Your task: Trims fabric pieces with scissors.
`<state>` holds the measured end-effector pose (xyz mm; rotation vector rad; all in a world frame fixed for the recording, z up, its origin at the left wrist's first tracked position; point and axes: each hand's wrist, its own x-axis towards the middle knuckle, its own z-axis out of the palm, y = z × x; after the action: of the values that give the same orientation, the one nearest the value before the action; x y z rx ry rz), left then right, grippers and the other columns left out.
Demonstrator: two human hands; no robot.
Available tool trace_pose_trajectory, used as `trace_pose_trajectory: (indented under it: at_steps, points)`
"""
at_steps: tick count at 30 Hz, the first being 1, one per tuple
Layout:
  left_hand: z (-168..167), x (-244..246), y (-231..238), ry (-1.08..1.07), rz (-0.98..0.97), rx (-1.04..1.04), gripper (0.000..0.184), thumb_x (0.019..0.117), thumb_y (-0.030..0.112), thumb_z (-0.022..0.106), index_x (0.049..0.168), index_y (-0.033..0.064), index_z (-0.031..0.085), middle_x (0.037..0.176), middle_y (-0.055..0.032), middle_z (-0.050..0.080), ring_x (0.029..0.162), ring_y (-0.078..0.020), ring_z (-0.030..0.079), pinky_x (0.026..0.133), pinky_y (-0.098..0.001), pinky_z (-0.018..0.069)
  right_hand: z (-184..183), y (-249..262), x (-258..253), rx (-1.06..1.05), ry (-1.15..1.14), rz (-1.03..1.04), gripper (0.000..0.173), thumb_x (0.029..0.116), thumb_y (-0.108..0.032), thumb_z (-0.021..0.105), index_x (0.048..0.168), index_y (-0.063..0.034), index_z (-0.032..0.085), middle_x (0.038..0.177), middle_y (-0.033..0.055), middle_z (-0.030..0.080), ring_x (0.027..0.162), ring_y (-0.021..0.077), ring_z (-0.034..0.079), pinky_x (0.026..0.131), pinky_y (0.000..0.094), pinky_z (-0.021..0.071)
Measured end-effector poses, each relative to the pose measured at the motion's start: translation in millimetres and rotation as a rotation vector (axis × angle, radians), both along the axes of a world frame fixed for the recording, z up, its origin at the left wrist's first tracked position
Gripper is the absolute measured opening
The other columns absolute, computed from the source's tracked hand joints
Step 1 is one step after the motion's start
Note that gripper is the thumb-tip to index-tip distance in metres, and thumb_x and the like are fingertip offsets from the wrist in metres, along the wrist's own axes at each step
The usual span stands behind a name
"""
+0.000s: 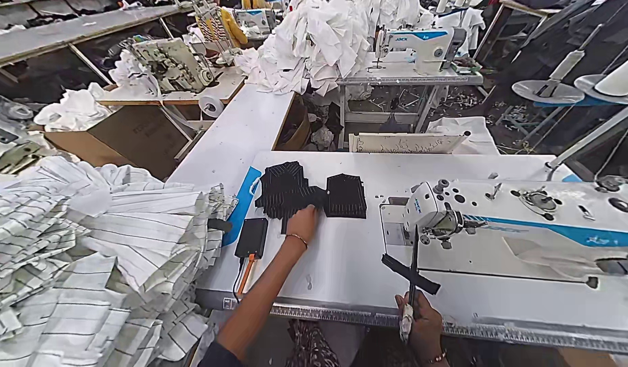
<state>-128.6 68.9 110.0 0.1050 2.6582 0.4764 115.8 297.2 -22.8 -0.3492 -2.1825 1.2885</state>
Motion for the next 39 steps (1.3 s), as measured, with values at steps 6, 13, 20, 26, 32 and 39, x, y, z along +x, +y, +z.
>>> trace_pose_trajectory:
  at_steps: [6, 13, 20, 26, 32, 39]
  points:
    - [-75.3, 107.1, 21.4, 0.02, -0.668, 0.298, 0.055, 0.1025, 0.034, 0.06, 0.145, 0.0008, 0.054, 0.157, -0.0172, 0.046, 0.149, -0.0308, 0.039, 0.124, -0.0469, 0.0248, 12.1, 2.9, -2.6, 0.021, -0.117, 0.014, 0.034, 0.0896, -0.032, 0.068, 0.079, -0.0005, 0.062, 0.056, -0.0049, 0.051, 0.048, -0.0033, 0.044, 0.048, 0.0171, 0.0377]
    - [-83.3, 124.4, -23.5, 0.184, -0.443, 0.29, 0.09, 0.0837, 0.047, 0.08, 0.152, 0.0008, 0.045, 0.16, -0.0209, 0.04, 0.15, -0.0406, 0.033, 0.122, -0.0558, 0.0266, 12.3, 4.2, -3.3, -0.108, -0.123, 0.048, 0.026, 0.0895, -0.026, 0.071, 0.079, -0.004, 0.061, 0.057, -0.0108, 0.049, 0.05, -0.0088, 0.043, 0.049, 0.0122, 0.0369]
    - [-88.3, 133.2, -42.3, 0.269, -0.486, 0.361, 0.026, 0.0955, -0.001, 0.057, 0.117, -0.0088, 0.069, 0.135, -0.0258, 0.063, 0.132, -0.0406, 0.057, 0.109, -0.0479, 0.0481, 19.9, 0.9, -5.3, -0.06, -0.181, 0.057, 0.024, 0.0892, -0.022, 0.07, 0.081, -0.0017, 0.061, 0.058, -0.0085, 0.049, 0.051, -0.0076, 0.041, 0.05, 0.0125, 0.0345]
    - [-45.8, 109.0, -37.3, 0.114, -0.453, 0.353, 0.025, 0.1022, 0.011, 0.057, 0.116, -0.002, 0.073, 0.131, -0.0229, 0.065, 0.125, -0.0399, 0.06, 0.106, -0.0561, 0.044, 44.5, -21.3, -13.2, -0.232, -0.17, 0.222, 0.017, 0.0883, -0.01, 0.074, 0.1, -0.0005, 0.066, 0.092, 0.0005, 0.077, 0.078, 0.0012, 0.072, 0.071, 0.0195, 0.0581]
    - [-20.9, 106.2, -13.3, 0.447, -0.58, 0.458, 0.019, 0.0988, 0.017, 0.064, 0.105, 0.0074, 0.079, 0.115, -0.0191, 0.071, 0.113, -0.0369, 0.066, 0.104, -0.0572, 0.0445, 69.5, -54.1, -44.1, 0.025, -0.233, 0.295, 0.039, 0.0882, -0.023, 0.077, 0.116, 0.0028, 0.068, 0.095, 0.012, 0.075, 0.077, 0.0217, 0.071, 0.071, 0.0437, 0.0578]
    - [-61.4, 170.3, -10.3, 0.688, -0.475, 0.538, 0.016, 0.0961, 0.011, 0.063, 0.101, 0.0009, 0.075, 0.103, -0.019, 0.073, 0.098, -0.0362, 0.073, 0.085, -0.0493, 0.0601, 66.8, -61.6, -51.2, -0.014, -0.113, 0.14, 0.022, 0.0875, -0.016, 0.075, 0.101, 0.0004, 0.07, 0.086, 0.0061, 0.075, 0.074, 0.0132, 0.072, 0.067, 0.033, 0.0585]
